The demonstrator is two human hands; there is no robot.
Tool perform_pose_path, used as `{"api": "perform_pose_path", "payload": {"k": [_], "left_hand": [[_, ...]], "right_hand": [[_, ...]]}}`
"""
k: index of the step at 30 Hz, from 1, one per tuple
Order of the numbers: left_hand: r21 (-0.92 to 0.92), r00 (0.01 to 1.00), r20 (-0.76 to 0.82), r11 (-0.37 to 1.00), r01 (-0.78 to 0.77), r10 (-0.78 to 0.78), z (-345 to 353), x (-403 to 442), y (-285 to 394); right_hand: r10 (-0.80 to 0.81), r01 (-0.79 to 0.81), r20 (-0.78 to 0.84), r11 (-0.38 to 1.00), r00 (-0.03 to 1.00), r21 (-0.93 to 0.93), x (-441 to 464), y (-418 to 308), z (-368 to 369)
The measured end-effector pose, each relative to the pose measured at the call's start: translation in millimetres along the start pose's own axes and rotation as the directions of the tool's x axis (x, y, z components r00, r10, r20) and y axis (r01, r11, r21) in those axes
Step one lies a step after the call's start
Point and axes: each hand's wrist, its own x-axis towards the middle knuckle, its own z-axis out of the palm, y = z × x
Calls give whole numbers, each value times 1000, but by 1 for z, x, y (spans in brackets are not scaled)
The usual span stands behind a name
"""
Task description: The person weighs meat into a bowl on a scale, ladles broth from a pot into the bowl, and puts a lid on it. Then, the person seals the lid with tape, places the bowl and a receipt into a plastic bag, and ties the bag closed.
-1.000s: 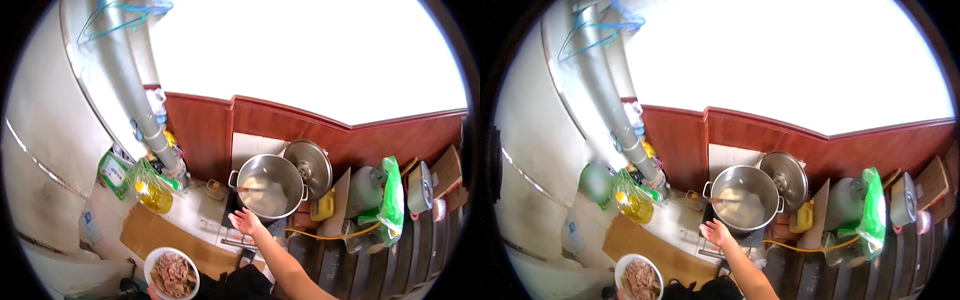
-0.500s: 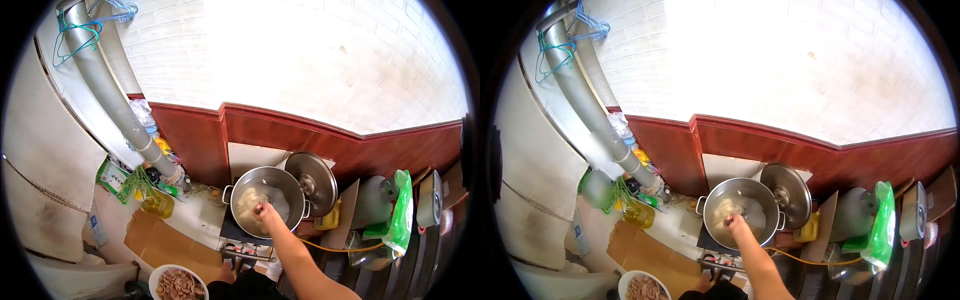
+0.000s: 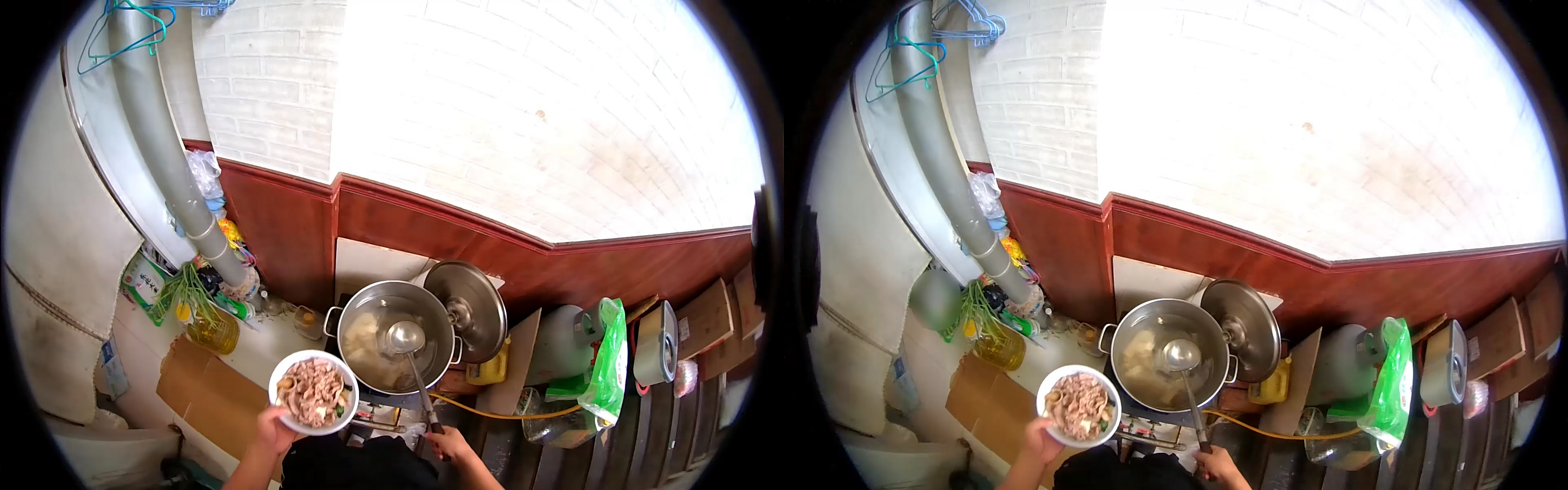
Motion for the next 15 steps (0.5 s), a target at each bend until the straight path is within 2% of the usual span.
{"api": "perform_pose_path", "payload": {"k": [1,3,5,6,7,9,11,15], "left_hand": [[1,999,45,1000,3,-3,-4,17,-3],[-51,991,71,992,113,-109,-42,58,-12],[-21,992,-27,992,126,-127,-54,99,-22],[-23,989,-62,991,134,-135,-43,113,-24],[38,993,-23,993,113,-112,-38,131,-29],[99,990,-43,986,138,-134,-26,164,-43],[80,972,-92,971,225,-218,-16,195,-61],[-21,948,-30,949,315,-316,3,225,-88]], "right_hand": [[-1,1,-15,1000,1000,6,-17,0,1],[0,2,-27,999,1000,40,-55,-3,3],[-2,3,-19,996,1000,92,-97,-18,3],[-48,49,-12,995,999,82,-122,-26,2],[-95,95,-5,993,995,69,-146,-34,2],[-150,150,-10,987,989,53,-175,-43,2],[-165,167,-37,985,986,45,-190,-47,3],[-140,145,-67,987,988,69,-202,-54,4]]}}
